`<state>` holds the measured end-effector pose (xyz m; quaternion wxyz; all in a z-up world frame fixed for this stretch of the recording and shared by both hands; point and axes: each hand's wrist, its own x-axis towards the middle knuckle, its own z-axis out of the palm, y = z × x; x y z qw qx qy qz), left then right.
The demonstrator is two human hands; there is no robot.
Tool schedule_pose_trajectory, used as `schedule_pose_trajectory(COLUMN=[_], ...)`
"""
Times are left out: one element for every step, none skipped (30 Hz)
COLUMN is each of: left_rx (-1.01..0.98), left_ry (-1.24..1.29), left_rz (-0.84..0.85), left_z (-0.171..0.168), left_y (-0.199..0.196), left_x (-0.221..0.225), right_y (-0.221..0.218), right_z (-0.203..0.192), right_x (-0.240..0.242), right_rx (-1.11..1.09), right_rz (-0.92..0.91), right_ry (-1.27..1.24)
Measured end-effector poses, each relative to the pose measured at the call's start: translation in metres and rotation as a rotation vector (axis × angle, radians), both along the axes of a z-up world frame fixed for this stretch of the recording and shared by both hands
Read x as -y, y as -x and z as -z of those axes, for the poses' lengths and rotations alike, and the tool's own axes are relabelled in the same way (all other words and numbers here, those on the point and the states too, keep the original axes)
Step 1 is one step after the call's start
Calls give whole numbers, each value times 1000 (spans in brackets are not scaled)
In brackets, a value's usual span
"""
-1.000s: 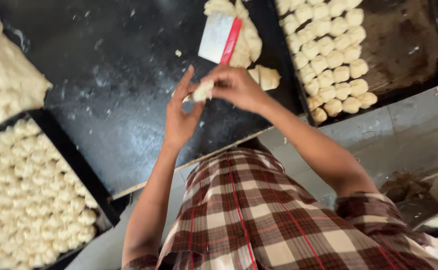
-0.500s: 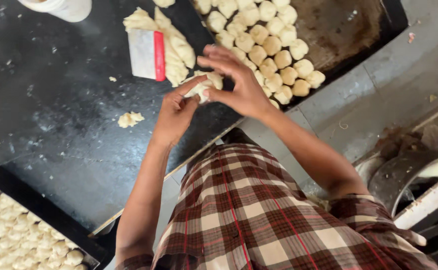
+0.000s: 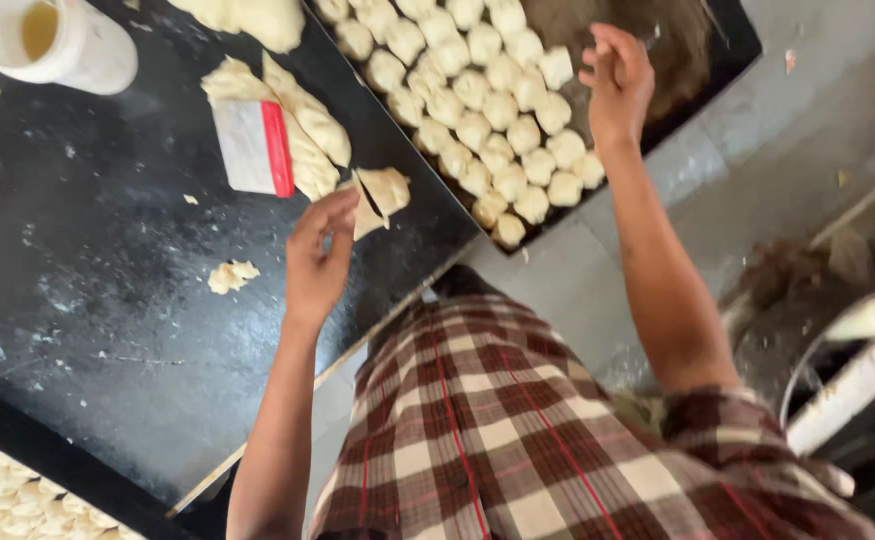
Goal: The person cuts dough into small pieces using a bench scraper and shapes them into balls by hand before placing them on a tray.
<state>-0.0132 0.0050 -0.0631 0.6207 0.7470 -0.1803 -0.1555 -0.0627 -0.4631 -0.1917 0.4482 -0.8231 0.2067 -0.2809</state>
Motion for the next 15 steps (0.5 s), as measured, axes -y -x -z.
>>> schedule_pose_trajectory(left_rx=[87,128,167,228,310,407,500,546,592,648,694,733,771,638,507], left_ry=[-66,-142,-220,-290,-423,-547,-673,-697,-722,-742,-728,-717,-707,-539,-368], left_rz=[-18,-30,-40,-55,-24,1,24,-14,-52,-98,-132,-161,-189,-255,-318], left_z=[5,11,19,24,27,31,35,41,49,57,65,72,79,84,85], left_y=[-3,5,10,7,14,12,8,14,18,15,11,9,7,3,1], left_x=[-5,-16,-24,-31,-40,-40,-39,-38,-36,-29,-23,-18,-11,-6,-4], right_y=[-17,-5,7,-2,-9,-28,-42,-37,-36,-39,-44,-43,-42,-44,-42], right_z=[6,14,15,8,-4,-21,-39,-55,-68,-82,-93,-101,-108,-116,-124], right_x=[8,-1,-11,-16,-25,-29,-37,-51,-70,-90,-116,-146,-173,-199,-226], right_rx=[0,-41,-166,-267,-366,-302,-236,-193,-102,8,124,57,-12,-79,-148], right_rz=[19,41,25,-1,-27,-44,-60,-73,-90,-110,-135,-305,-475,-640,-803], right_ry=[-175,-372,-297,-211,-122,-33,55,136,358,581,800,612,421,229,33])
